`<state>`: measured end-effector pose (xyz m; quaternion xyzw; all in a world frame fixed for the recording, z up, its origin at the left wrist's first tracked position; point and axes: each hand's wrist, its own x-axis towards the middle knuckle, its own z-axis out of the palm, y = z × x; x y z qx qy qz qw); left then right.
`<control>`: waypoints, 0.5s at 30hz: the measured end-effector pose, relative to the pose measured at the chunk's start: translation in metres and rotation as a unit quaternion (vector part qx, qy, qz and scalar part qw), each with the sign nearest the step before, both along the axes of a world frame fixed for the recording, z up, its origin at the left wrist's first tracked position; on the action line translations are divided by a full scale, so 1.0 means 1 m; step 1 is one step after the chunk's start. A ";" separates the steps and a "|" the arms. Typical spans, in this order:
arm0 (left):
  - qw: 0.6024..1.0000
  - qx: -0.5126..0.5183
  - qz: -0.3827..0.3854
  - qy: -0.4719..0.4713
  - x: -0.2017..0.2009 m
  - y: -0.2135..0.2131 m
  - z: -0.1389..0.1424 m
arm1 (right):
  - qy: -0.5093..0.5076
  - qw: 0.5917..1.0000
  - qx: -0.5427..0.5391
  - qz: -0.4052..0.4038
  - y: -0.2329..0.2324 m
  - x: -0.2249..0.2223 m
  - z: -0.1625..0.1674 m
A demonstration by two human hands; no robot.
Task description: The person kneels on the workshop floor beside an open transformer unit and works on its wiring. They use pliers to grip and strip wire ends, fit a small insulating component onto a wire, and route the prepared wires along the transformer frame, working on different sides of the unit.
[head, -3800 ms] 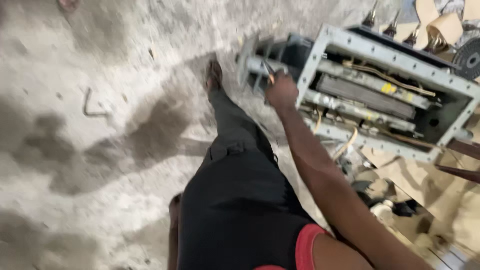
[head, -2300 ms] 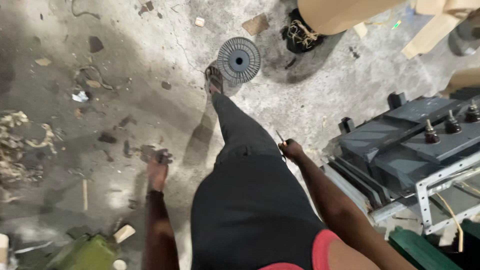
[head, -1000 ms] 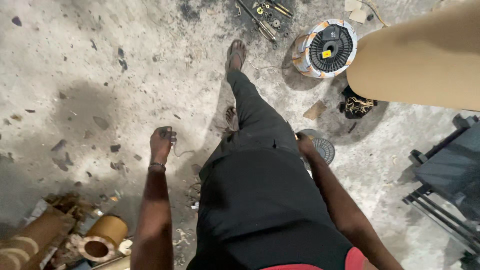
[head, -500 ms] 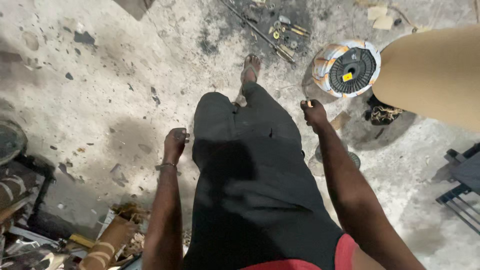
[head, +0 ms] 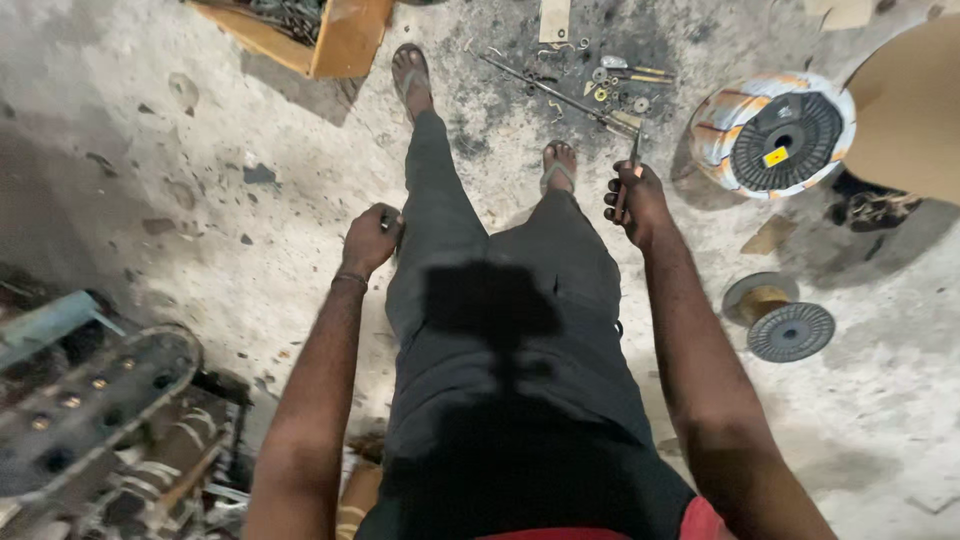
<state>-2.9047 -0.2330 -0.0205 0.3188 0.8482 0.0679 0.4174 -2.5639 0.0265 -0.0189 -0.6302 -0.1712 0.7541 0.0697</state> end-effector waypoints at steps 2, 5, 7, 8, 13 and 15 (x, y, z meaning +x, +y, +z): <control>0.999 -0.030 -0.031 -0.019 -0.034 0.045 -0.024 | -0.030 0.999 0.020 0.014 -0.002 -0.029 -0.026; 0.978 0.022 -0.206 0.013 -0.083 0.110 -0.083 | -0.078 0.986 0.140 0.047 -0.020 -0.076 -0.075; 0.959 0.049 -0.279 0.019 -0.105 0.164 -0.146 | -0.164 0.973 0.151 0.051 -0.033 -0.102 -0.118; 0.949 0.064 -0.307 -0.004 -0.125 0.184 -0.175 | -0.197 0.966 0.151 0.066 -0.048 -0.120 -0.141; 0.961 0.021 -0.276 0.000 -0.193 0.260 -0.342 | -0.144 0.975 0.166 0.014 -0.112 -0.199 -0.271; 0.932 0.119 -0.333 0.076 -0.210 0.292 -0.405 | -0.135 0.969 0.204 0.018 -0.115 -0.219 -0.322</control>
